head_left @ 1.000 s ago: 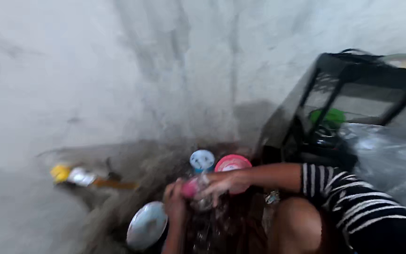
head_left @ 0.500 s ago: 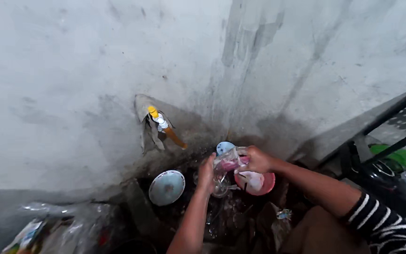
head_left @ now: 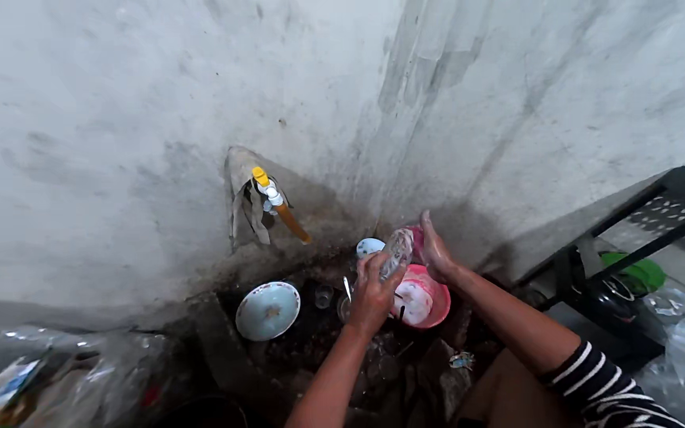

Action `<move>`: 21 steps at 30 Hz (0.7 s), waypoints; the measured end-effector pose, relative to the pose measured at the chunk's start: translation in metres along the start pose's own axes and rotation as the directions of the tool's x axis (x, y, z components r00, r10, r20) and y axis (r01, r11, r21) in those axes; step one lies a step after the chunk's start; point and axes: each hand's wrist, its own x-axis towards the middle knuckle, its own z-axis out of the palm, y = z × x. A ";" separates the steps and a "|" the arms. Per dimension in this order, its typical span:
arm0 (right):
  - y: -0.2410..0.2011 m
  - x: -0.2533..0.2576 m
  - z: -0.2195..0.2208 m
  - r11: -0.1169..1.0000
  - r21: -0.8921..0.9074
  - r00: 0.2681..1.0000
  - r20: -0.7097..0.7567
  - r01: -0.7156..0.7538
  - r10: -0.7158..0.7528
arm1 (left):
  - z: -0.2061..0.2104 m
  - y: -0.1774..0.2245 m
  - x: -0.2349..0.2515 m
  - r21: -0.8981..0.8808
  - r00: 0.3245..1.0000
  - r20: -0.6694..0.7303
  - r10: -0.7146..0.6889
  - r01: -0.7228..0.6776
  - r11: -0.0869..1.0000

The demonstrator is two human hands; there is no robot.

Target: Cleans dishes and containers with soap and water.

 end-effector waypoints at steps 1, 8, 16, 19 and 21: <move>-0.001 0.000 0.003 0.998 -0.043 0.997 -0.064 -0.043 0.040 | 0.004 0.006 -0.001 0.005 0.999 -0.040 -0.027 0.027 1.000; 0.004 -0.007 0.027 0.929 -0.363 0.962 -0.224 0.067 -0.157 | 0.002 0.052 0.024 -0.662 0.375 0.118 -0.920 0.720 0.208; -0.011 0.007 0.017 0.867 -0.237 0.891 0.239 0.438 -0.385 | -0.028 0.017 0.025 -0.475 0.299 0.855 -0.424 0.780 -0.407; 0.006 -0.004 0.050 0.850 -0.306 0.903 0.188 0.428 -0.387 | -0.034 0.004 0.034 -0.450 0.247 0.688 -0.683 0.883 -0.134; 0.027 -0.016 0.079 0.864 -0.347 0.931 0.118 0.365 -0.346 | -0.026 -0.007 0.025 -0.444 0.205 0.535 -0.819 0.893 -0.066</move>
